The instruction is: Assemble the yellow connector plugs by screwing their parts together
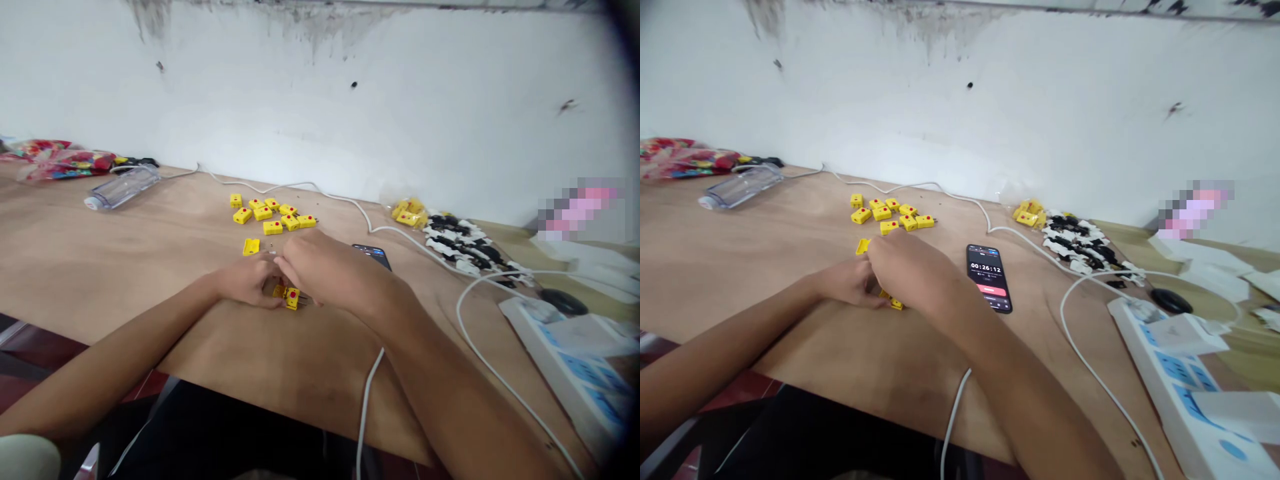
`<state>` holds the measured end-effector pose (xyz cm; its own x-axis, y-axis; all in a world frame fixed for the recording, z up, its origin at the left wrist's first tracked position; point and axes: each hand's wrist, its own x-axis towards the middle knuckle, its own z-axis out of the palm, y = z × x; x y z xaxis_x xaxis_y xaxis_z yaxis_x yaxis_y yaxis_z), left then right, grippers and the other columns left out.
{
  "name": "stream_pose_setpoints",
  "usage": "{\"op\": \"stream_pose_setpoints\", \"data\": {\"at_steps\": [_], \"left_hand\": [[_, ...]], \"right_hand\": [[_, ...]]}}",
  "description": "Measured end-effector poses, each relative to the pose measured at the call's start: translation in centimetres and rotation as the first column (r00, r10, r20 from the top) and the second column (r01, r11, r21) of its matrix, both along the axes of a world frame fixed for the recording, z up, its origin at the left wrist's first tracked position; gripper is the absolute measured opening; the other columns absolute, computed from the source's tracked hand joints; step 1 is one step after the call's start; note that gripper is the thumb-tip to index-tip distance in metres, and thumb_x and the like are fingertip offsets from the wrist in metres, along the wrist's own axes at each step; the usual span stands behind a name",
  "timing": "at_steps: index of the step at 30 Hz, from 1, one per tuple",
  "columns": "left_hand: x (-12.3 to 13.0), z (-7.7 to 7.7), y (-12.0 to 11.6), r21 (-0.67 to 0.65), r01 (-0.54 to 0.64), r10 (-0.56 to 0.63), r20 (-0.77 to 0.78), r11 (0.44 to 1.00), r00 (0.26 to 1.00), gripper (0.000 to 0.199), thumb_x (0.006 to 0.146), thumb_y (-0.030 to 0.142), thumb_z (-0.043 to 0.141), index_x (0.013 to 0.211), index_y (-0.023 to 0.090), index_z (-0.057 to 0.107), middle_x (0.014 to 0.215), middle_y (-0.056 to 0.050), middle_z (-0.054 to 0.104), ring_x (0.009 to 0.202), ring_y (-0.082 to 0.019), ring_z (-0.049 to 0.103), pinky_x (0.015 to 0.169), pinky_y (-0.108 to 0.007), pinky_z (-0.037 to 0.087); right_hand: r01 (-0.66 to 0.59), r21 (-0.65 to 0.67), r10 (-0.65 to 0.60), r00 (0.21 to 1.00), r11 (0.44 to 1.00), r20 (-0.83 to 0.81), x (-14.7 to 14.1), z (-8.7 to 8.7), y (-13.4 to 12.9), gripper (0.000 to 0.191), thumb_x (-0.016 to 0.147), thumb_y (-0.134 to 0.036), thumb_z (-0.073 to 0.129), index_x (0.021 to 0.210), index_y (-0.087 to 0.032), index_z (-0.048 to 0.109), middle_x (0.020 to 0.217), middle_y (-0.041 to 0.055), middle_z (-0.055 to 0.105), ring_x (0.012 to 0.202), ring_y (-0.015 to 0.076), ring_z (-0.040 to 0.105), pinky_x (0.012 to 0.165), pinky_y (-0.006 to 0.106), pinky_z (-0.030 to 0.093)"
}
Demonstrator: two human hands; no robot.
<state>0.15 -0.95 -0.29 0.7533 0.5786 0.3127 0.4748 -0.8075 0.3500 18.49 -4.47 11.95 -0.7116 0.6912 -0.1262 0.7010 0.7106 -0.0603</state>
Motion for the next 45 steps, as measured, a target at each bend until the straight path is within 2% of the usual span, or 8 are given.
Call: {"op": "stream_pose_setpoints", "data": {"at_steps": [4, 8, 14, 22, 28, 35, 40, 45], "left_hand": [[0.2, 0.1, 0.1, 0.000, 0.038, -0.038, 0.014, 0.999, 0.999, 0.025, 0.074, 0.033, 0.074, 0.093, 0.018, 0.068, 0.099, -0.008, 0.071, 0.095, -0.026, 0.065, 0.086, -0.038, 0.051], [0.3, 0.4, 0.3, -0.008, 0.074, -0.073, 0.010, 0.997, 0.997, 0.022, 0.076, 0.034, 0.072, 0.092, 0.019, 0.069, 0.096, -0.007, 0.071, 0.095, -0.024, 0.066, 0.089, -0.038, 0.050], [0.3, 0.2, 0.1, 0.038, 0.002, -0.001, -0.006, 0.999, 1.000, 0.027, 0.072, 0.037, 0.075, 0.090, 0.018, 0.067, 0.096, -0.008, 0.071, 0.092, -0.026, 0.066, 0.088, -0.041, 0.052], [0.3, 0.4, -0.2, 0.055, 0.001, -0.001, 0.007, 0.998, 1.000, 0.026, 0.073, 0.029, 0.074, 0.092, 0.013, 0.066, 0.097, -0.010, 0.070, 0.092, -0.025, 0.065, 0.085, -0.038, 0.053], [0.3, 0.2, 0.0, 0.059, -0.001, 0.002, -0.021, 0.998, 1.000, 0.027, 0.074, 0.038, 0.074, 0.092, 0.019, 0.068, 0.095, -0.007, 0.071, 0.093, -0.025, 0.066, 0.086, -0.038, 0.052], [0.3, 0.0, 0.2, 0.048, -0.007, 0.006, 0.023, 0.999, 1.000, 0.026, 0.072, 0.036, 0.074, 0.089, 0.017, 0.066, 0.096, -0.009, 0.070, 0.093, -0.026, 0.065, 0.084, -0.038, 0.054], [0.2, -0.1, 0.1, 0.039, 0.014, -0.014, 0.023, 0.999, 1.000, 0.029, 0.074, 0.039, 0.074, 0.092, 0.018, 0.067, 0.100, -0.010, 0.068, 0.099, -0.028, 0.064, 0.088, -0.042, 0.053], [0.1, -0.3, 0.1, 0.038, -0.002, 0.001, 0.035, 0.999, 0.999, 0.027, 0.074, 0.036, 0.074, 0.092, 0.019, 0.066, 0.101, -0.009, 0.068, 0.097, -0.025, 0.064, 0.087, -0.038, 0.054]], "right_hand": [[0.042, 0.013, -0.042, 0.999, 0.999, -0.025, 0.5, 0.1, -0.4, 0.027, 0.097, -0.021, 0.046, 0.086, -0.012, 0.069, 0.086, 0.0130, 0.073, 0.068, 0.0176, 0.061, 0.057, 0.028, 0.036], [0.025, -0.101, -0.027, 1.000, 0.995, -0.013, 1.5, 0.6, -0.5, 0.026, 0.087, -0.008, 0.053, 0.110, -0.013, 0.065, 0.111, 0.0125, 0.072, 0.081, 0.0183, 0.064, 0.061, 0.026, 0.040], [0.049, 0.010, -0.049, 0.998, 0.999, -0.035, 0.8, 0.3, -0.1, 0.022, 0.095, -0.017, 0.047, 0.087, -0.015, 0.067, 0.086, 0.0099, 0.073, 0.071, 0.0170, 0.061, 0.063, 0.028, 0.039], [-0.106, -0.100, 0.097, 0.991, 0.989, -0.089, 0.9, 0.3, -0.4, 0.021, 0.091, -0.009, 0.048, 0.098, -0.014, 0.066, 0.097, 0.0092, 0.072, 0.076, 0.0163, 0.062, 0.068, 0.028, 0.043], [0.011, 0.107, -0.011, 1.000, 0.994, -0.005, 0.4, 0.0, -0.2, 0.024, 0.096, -0.016, 0.049, 0.079, -0.015, 0.066, 0.085, 0.0109, 0.072, 0.073, 0.0191, 0.063, 0.061, 0.030, 0.038], [-0.095, -0.052, 0.090, 0.992, 0.994, -0.088, 1.2, -0.4, 0.0, 0.019, 0.088, -0.006, 0.051, 0.101, -0.016, 0.062, 0.106, 0.0086, 0.071, 0.081, 0.0161, 0.062, 0.066, 0.026, 0.041], [0.025, 0.026, -0.024, 0.999, 0.999, -0.039, 0.6, -0.2, 0.2, 0.017, 0.095, -0.015, 0.047, 0.091, -0.015, 0.064, 0.092, 0.0097, 0.072, 0.077, 0.0177, 0.062, 0.063, 0.027, 0.037], [-0.037, -0.107, 0.026, 0.995, 0.994, -0.099, 1.1, 0.1, -0.1, 0.020, 0.092, -0.015, 0.050, 0.108, -0.016, 0.061, 0.109, 0.0114, 0.071, 0.085, 0.0189, 0.064, 0.065, 0.027, 0.040]]}}
